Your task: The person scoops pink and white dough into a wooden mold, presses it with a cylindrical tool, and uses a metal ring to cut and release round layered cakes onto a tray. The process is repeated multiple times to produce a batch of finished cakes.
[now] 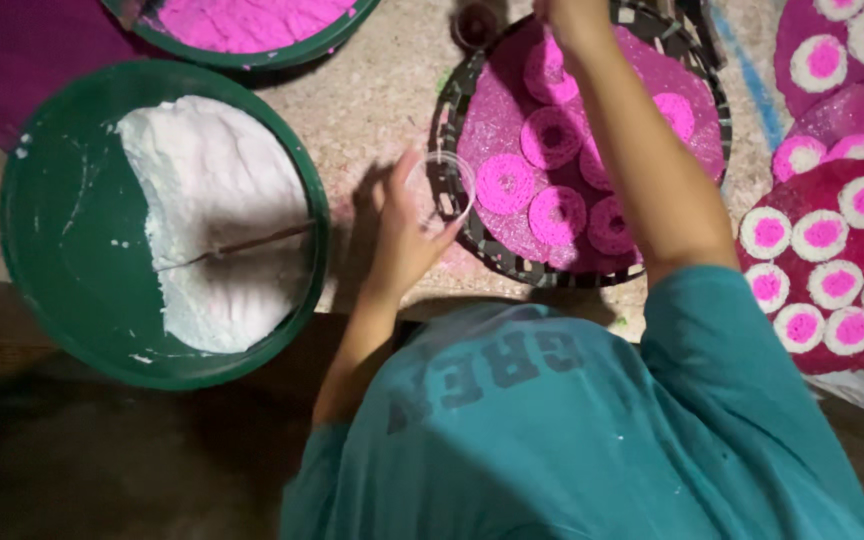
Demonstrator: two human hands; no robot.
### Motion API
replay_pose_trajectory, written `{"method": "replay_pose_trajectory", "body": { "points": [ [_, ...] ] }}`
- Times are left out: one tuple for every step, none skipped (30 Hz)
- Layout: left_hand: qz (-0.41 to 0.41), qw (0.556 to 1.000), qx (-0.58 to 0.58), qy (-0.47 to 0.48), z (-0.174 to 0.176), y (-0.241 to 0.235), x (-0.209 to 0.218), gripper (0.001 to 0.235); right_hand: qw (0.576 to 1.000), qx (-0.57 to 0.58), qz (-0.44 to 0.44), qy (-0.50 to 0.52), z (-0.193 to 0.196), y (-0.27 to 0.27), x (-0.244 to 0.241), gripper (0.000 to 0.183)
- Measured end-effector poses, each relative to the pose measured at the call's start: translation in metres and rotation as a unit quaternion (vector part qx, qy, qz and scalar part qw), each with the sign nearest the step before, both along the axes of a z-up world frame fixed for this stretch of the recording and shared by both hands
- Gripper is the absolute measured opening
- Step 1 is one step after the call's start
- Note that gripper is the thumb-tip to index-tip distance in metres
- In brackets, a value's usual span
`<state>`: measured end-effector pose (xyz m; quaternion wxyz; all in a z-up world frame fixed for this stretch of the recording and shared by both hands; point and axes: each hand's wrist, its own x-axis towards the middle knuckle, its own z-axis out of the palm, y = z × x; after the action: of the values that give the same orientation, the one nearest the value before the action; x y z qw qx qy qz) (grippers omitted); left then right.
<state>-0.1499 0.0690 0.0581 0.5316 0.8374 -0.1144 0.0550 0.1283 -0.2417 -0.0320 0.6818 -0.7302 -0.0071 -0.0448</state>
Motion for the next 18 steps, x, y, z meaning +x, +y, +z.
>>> {"method": "replay_pose_trajectory", "body": {
  "points": [
    [-0.024,0.998,0.040,-0.048,0.003,-0.008,0.022,0.104,1.000,0.009,0.003,-0.014,0.019,0.000,-0.023,0.037],
    [-0.041,0.997,0.045,-0.048,0.004,-0.018,0.042,0.107,0.999,0.032,-0.004,-0.008,0.040,-0.002,-0.049,0.033],
    [-0.059,0.996,0.049,-0.048,0.005,-0.027,0.059,0.110,0.998,0.055,-0.012,-0.003,0.062,-0.005,-0.077,0.030],
    [-0.071,0.994,0.061,-0.052,0.005,-0.034,0.074,0.112,0.999,0.044,-0.013,-0.015,0.085,-0.011,-0.104,0.025],
    [-0.084,0.992,0.074,-0.055,0.006,-0.041,0.088,0.115,0.999,0.034,-0.015,-0.027,0.104,-0.017,-0.132,0.031],
    [-0.097,0.990,0.088,-0.059,0.006,-0.046,0.099,0.117,0.999,-0.014,-0.024,-0.023,0.119,-0.025,-0.160,0.040],
    [-0.106,0.988,0.096,-0.055,0.006,-0.050,0.109,0.118,0.997,-0.062,-0.034,-0.019,0.131,-0.035,-0.185,0.050],
    [-0.115,0.987,0.105,-0.051,0.005,-0.053,0.116,0.118,0.997,-0.051,-0.046,-0.021,0.137,-0.044,-0.210,0.052],
    [-0.125,0.985,0.113,-0.046,0.004,-0.055,0.122,0.119,0.997,-0.040,-0.059,-0.023,0.139,-0.055,-0.233,0.055],
    [-0.134,0.983,0.117,-0.046,0.002,-0.057,0.125,0.119,0.994,-0.055,-0.092,0.017,0.137,-0.064,-0.255,0.051],
    [-0.143,0.981,0.120,-0.046,-0.001,-0.058,0.128,0.118,0.988,-0.069,-0.124,0.057,0.134,-0.075,-0.275,0.047],
    [-0.153,0.980,0.124,-0.045,-0.005,-0.060,0.131,0.118,0.989,-0.064,-0.132,0.019,0.129,-0.084,-0.293,0.049],
    [-0.161,0.980,0.116,-0.033,-0.010,-0.061,0.133,0.117,0.989,-0.058,-0.138,-0.018,0.123,-0.092,-0.310,0.052],
    [-0.168,0.979,0.110,-0.023,-0.016,-0.061,0.137,0.116,0.987,-0.048,-0.152,-0.017,0.117,-0.097,-0.323,0.048],
    [-0.175,0.979,0.103,-0.013,-0.023,-0.059,0.141,0.116,0.985,-0.038,-0.165,-0.015,0.110,-0.101,-0.336,0.044],
    [-0.158,0.981,0.113,-0.021,-0.032,-0.057,0.146,0.114,0.983,-0.028,-0.179,-0.016,0.104,-0.105,-0.346,0.040],
    [-0.142,0.982,0.123,-0.030,-0.042,-0.055,0.152,0.113,0.980,-0.038,-0.194,-0.012,0.098,-0.107,-0.355,0.039],
    [-0.126,0.982,0.132,-0.039,-0.053,-0.054,0.158,0.113,0.976,-0.049,-0.210,-0.009,0.093,-0.110,-0.363,0.038]
  ]
}}
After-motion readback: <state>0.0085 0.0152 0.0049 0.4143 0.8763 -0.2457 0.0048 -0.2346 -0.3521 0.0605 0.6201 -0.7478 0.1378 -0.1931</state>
